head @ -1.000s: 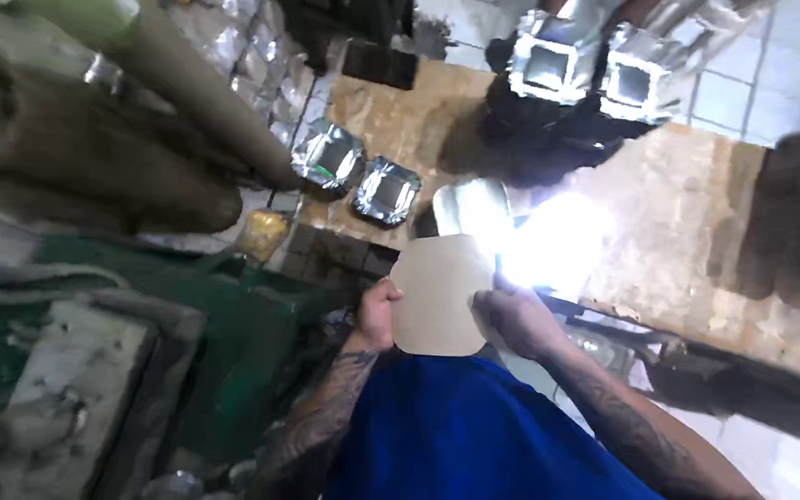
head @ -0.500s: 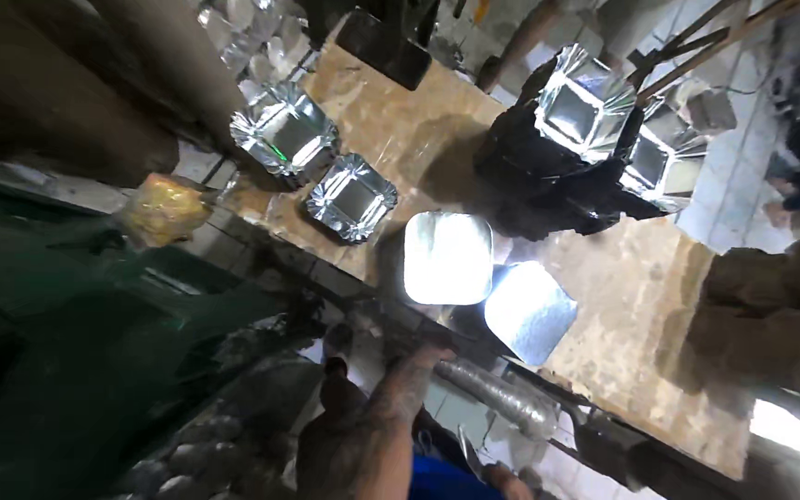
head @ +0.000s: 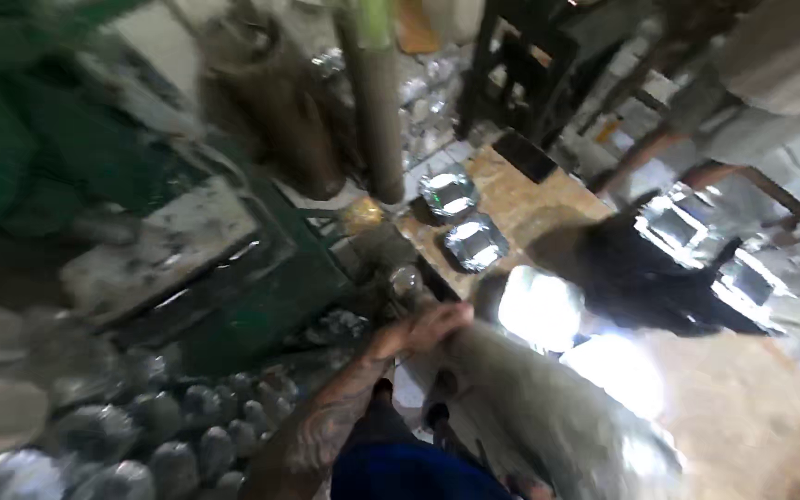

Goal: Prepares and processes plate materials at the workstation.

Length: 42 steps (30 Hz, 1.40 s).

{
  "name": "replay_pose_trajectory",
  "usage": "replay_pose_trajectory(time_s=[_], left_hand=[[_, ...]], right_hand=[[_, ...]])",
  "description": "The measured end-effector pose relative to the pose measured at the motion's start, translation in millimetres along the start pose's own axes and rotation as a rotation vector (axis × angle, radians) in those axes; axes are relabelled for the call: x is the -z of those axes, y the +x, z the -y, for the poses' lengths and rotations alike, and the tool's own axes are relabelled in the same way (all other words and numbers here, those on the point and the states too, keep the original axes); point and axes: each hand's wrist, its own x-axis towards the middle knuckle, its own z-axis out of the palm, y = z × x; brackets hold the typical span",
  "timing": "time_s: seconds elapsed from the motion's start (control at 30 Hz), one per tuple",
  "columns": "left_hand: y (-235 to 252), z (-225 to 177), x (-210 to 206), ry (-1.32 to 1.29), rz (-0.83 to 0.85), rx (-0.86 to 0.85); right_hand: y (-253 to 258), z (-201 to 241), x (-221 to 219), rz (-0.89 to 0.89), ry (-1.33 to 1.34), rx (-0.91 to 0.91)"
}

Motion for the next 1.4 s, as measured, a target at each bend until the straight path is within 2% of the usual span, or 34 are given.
replay_pose_trajectory(time_s=[0.07,0.1,0.17,0.2,0.23,0.3,0.37,0.4,0.43,0.5,0.57,0.63,0.73,0.8,0.9,1.0,1.07,1.17,1.23,1.37,1.4], left_hand=[[-24.1,-13.2,44.8,-0.263,-0.284,-0.063],[-30.7,-27.8,62.1,-0.285,-0.453,-0.062],[-26.8,-36.6,94.3,-0.219,-0.654,-0.041],[-29.6,-24.4,105.1,-0.112,-0.662,-0.030],[-40.1,-6.9,113.1,0.082,-0.642,0.019],[-71.5,40.8,136.9,0.431,-0.618,0.277],[-108.3,77.1,177.8,0.536,-0.679,0.561],[-127.8,77.8,199.3,0.535,-0.639,0.681],[-146.6,72.6,213.9,0.508,-0.563,0.730],[-179.9,84.9,217.7,0.545,-0.574,0.489],[-222.7,81.6,218.4,0.545,-0.352,0.325],[-250.1,92.4,236.1,0.564,-0.143,0.389],[-273.6,148.3,268.1,0.715,-0.091,0.451],[-283.5,149.0,267.4,0.803,-0.139,0.408],[-296.4,95.6,227.2,0.791,-0.096,0.374],[-305.9,43.1,176.9,0.626,-0.134,0.229],[-309.4,20.6,147.5,0.441,-0.133,0.251],[-311.9,19.5,119.1,0.289,-0.044,0.202],[-316.5,35.6,108.2,0.258,0.033,0.202],[-328.1,53.5,97.2,0.017,0.186,0.344],[-330.2,56.1,97.9,-0.071,0.229,0.360]], right_hand=[[19.8,24.4,11.5,-0.052,0.022,-0.002],[31.7,32.1,13.5,-0.075,0.049,0.017],[58.8,53.3,12.5,-0.128,0.094,0.093],[72.2,67.1,10.8,-0.154,0.096,0.135],[87.8,85.2,10.6,-0.172,0.090,0.175],[114.1,123.9,6.8,-0.222,0.069,0.254],[135.3,172.8,4.5,-0.255,0.057,0.343],[144.6,199.3,2.2,-0.287,0.037,0.422],[154.3,224.5,-1.1,-0.321,0.013,0.516],[181.6,272.2,-3.0,-0.372,-0.094,0.779],[205.2,320.6,-8.4,-0.358,-0.310,1.026],[228.8,361.0,-18.4,-0.293,-0.545,1.182],[268.7,405.9,-41.7,-0.107,-0.836,1.316],[302.4,440.9,-55.1,0.021,-0.961,1.385],[339.4,482.8,-86.2,0.137,-1.089,1.362],[322.1,512.9,-122.4,0.263,-1.265,1.157],[305.4,527.2,-164.9,0.343,-1.227,1.078],[292.7,549.7,-229.1,0.397,-1.162,1.021],[289.8,553.8,-219.3,0.418,-1.209,1.057],[276.0,524.0,-136.0,0.369,-1.265,1.039],[275.4,515.4,-111.7,0.305,-1.225,1.125]])
